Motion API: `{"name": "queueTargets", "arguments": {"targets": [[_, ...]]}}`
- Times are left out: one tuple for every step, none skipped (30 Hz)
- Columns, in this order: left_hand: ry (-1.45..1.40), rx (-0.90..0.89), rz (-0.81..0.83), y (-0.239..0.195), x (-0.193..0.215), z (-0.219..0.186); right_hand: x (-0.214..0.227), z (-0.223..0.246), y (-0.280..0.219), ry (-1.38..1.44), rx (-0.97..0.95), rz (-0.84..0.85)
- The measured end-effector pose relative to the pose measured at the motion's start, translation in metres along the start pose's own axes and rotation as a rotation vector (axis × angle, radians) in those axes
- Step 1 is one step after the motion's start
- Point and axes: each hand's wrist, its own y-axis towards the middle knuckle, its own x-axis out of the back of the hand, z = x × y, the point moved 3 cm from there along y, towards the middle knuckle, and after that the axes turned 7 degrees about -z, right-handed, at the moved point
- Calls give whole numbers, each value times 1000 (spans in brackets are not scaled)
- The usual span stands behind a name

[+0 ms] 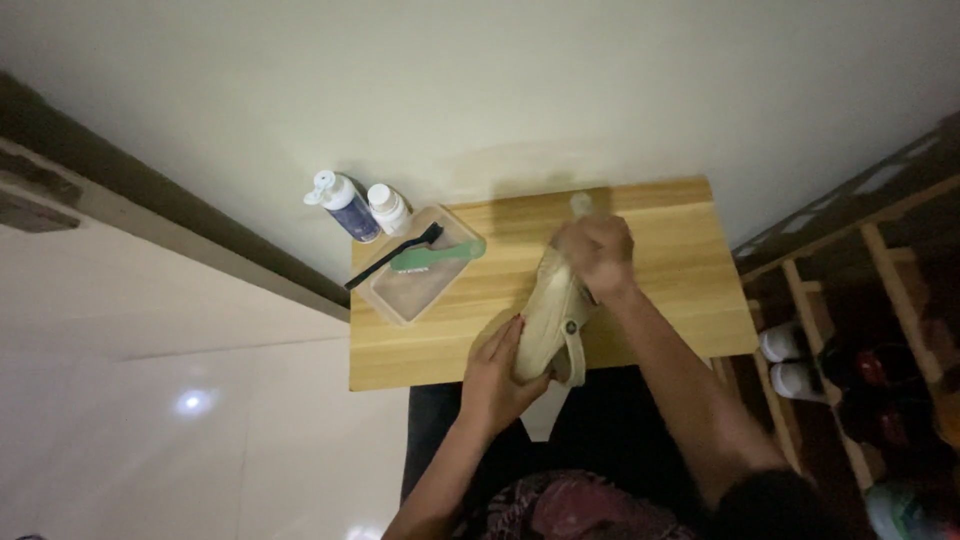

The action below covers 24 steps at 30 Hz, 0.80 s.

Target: The person wipes a single beige clog-style shoe with a cloth on a wooden table. They rotate the shoe to clean the upper, sides, and sole, then wipe the interior. Cleaning supplies are visible on the table.

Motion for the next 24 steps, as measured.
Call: {"name": "queueTargets", "arguments": {"targets": [[-7, -2, -2, 0, 1, 2, 12, -20, -6, -6, 3, 3], [-9, 26, -1, 1, 1, 6, 29, -43, -12, -3, -95, -159], [-11, 62, -3, 0, 2, 9, 44, -66, -20, 2, -197, -315], [-17, 67, -7, 0, 2, 8, 54, -115, -56, -1, -196, -306], [-44, 89, -8, -1, 4, 9, 54, -159, -84, -85, 9, -186], [-72, 111, -9, -1, 6, 9, 46, -206, -100, -167, 216, -65], [-73, 117, -12, -1, 6, 7, 33, -122, -63, -165, 215, -59], [-66, 95, -23, 0, 7, 4, 11, -27, -31, -262, 436, 35], [-59, 70, -27, 0, 7, 2, -11, 74, -12, -363, 654, 127], [-62, 73, -23, -3, 5, 3, -13, 82, -11, -365, 649, 129], [-24, 40, -42, -4, 3, 4, -16, 87, -8, -378, 597, 189], [13, 8, -61, -4, 2, 4, -18, 93, -4, -389, 544, 247], [12, 10, -59, -4, 2, 7, -23, 74, -13, -391, 541, 249], [-33, 42, -43, -4, 2, 10, -27, 55, -22, -408, 530, 210], [-77, 70, -28, -2, 2, 14, -31, 36, -29, -426, 522, 168], [-77, 67, -27, -2, 4, 12, -30, 31, -31, -429, 522, 165], [-122, 125, -6, -1, 6, 12, -29, 25, -31, -358, 454, 147], [-166, 184, 15, -1, 9, 12, -27, 19, -31, -285, 387, 128], [-163, 179, 14, -1, 8, 11, -25, -20, -45, -285, 390, 123], [-171, 171, 2, -2, 9, 10, -22, -61, -59, -190, 308, 82], [-181, 164, -10, -3, 9, 8, -18, -103, -72, -97, 224, 44], [-179, 160, -9, -1, 12, 8, -3, -68, -45, -97, 226, 40], [-194, 182, -5, -1, 14, 7, 16, -47, -19, -200, -269, 54], [-208, 204, -1, -1, 16, 7, 35, -25, 0, -298, -766, 57]]}}
